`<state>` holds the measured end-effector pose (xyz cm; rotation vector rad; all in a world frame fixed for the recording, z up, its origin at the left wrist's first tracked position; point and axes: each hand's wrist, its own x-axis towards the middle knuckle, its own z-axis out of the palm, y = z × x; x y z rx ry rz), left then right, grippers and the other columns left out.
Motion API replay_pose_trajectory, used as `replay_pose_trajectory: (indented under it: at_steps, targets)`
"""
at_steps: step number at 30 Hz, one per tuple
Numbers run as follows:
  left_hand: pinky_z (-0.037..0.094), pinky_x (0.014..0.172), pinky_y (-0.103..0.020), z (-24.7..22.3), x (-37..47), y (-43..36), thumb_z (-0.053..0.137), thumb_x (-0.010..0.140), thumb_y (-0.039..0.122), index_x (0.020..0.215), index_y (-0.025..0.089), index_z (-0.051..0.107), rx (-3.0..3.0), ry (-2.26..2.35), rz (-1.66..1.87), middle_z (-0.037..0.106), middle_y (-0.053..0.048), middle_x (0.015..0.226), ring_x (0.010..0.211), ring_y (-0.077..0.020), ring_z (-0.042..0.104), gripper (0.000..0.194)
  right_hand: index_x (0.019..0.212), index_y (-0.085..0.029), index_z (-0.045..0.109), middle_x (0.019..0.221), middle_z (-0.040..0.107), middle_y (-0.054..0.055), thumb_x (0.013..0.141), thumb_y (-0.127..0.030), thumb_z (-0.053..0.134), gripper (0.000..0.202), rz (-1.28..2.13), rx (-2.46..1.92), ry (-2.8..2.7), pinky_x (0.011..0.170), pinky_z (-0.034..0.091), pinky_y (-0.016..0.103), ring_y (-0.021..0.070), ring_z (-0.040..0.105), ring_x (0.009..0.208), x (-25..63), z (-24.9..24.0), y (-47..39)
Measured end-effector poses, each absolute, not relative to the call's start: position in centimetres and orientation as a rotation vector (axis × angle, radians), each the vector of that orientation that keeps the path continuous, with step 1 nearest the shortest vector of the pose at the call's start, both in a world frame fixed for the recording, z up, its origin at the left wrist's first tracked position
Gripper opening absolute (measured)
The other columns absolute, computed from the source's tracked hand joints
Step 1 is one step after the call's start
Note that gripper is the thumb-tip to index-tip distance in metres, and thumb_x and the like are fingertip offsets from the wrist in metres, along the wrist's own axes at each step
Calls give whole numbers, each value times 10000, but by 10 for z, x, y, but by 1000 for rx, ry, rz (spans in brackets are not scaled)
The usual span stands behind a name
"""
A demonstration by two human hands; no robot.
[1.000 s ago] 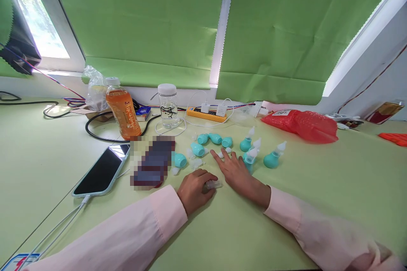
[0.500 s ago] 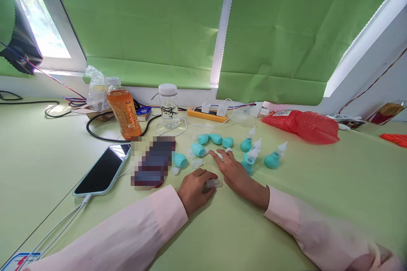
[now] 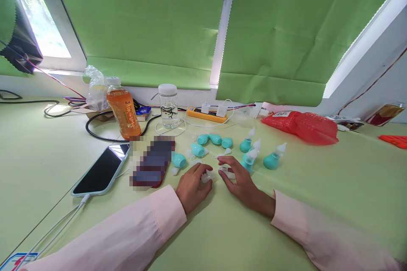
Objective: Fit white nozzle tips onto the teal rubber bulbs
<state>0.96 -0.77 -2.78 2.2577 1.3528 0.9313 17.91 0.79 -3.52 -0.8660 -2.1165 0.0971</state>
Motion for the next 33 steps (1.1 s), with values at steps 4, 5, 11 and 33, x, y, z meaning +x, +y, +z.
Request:
replay_pose_trajectory:
  at_steps: [4, 5, 11, 33]
  targets:
    - [434, 629, -280, -29, 10, -10, 513, 670, 164, 891, 165, 559, 2301, 1326, 834, 601, -40, 798, 715, -177, 557, 226, 1004, -185, 451, 1061, 490, 100, 845, -109, 376, 192, -154, -861, -2227, 819, 474, 343, 177, 491, 1018, 181, -35, 27]
    - [436, 630, -279, -29, 10, -10, 513, 664, 158, 885, 171, 569, 2317, 1318, 821, 602, -42, 807, 715, -177, 559, 228, 979, -177, 465, 1078, 479, 109, 850, -116, 365, 175, -199, -886, -2258, 809, 478, 343, 182, 492, 1018, 181, -34, 30]
    - [445, 634, -269, -32, 9, -7, 508, 668, 123, 970, 182, 554, 2291, 1316, 882, 605, -44, 862, 730, -167, 558, 311, 974, -118, 522, 1098, 473, 159, 801, -100, 389, 219, -521, -938, -2466, 817, 438, 442, 268, 457, 1025, 183, -12, 22]
    - [460, 669, -292, -32, 10, -14, 507, 683, 139, 900, 180, 559, 2577, 1062, 791, 589, -77, 891, 787, -196, 561, 227, 1224, -197, 412, 1237, 419, 142, 835, -197, 416, 389, -299, -1080, -2518, 831, 410, 448, 274, 423, 1084, 135, 11, 38]
